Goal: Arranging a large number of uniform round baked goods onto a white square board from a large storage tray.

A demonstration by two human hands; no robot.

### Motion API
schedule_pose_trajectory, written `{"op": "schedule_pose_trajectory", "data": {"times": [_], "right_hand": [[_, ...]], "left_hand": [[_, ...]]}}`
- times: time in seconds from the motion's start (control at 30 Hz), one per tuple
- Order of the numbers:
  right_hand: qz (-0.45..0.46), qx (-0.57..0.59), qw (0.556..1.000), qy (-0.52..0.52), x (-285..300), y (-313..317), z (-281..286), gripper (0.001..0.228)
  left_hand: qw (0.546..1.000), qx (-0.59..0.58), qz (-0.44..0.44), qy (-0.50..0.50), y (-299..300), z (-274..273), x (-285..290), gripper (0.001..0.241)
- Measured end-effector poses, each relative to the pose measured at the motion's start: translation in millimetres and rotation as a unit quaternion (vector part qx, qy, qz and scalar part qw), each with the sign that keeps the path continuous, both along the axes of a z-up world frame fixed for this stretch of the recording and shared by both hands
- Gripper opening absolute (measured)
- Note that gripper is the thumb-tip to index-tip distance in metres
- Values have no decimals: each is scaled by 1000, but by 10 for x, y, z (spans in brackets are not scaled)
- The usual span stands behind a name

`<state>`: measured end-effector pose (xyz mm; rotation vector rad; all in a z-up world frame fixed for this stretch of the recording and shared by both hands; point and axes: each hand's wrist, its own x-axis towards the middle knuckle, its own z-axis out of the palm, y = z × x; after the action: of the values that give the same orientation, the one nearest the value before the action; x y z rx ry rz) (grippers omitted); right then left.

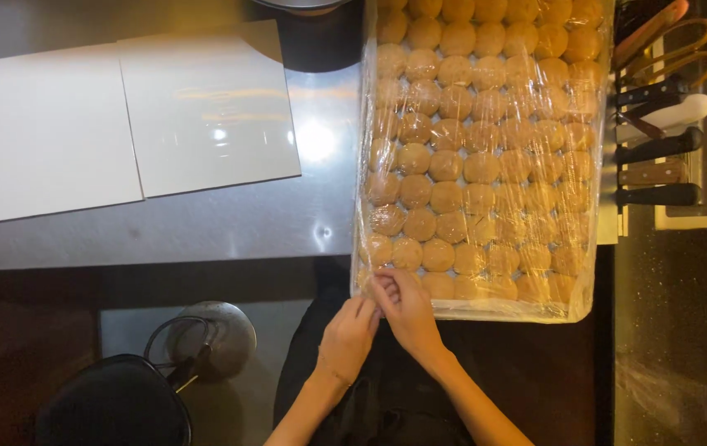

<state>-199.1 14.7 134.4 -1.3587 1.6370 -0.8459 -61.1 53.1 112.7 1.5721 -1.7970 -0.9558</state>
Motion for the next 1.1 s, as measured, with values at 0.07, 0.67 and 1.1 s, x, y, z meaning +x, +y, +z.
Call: {"op": "schedule_pose_trajectory", "data": {"times": [0.07, 0.67, 1.1], "right_hand": [[-4, -6, 1000, -3, -69, 18, -192, 21], [28, 118, 988, -93, -113, 300, -139, 29], [49, -69, 990, 117, -433, 513, 91, 43]], "left_hand": [[997, -41, -44, -38, 22, -48, -44, 15], [899, 202, 180, 344, -588, -1051, 86, 30], [962, 113, 215, 122, -371, -445, 195, 20]]}}
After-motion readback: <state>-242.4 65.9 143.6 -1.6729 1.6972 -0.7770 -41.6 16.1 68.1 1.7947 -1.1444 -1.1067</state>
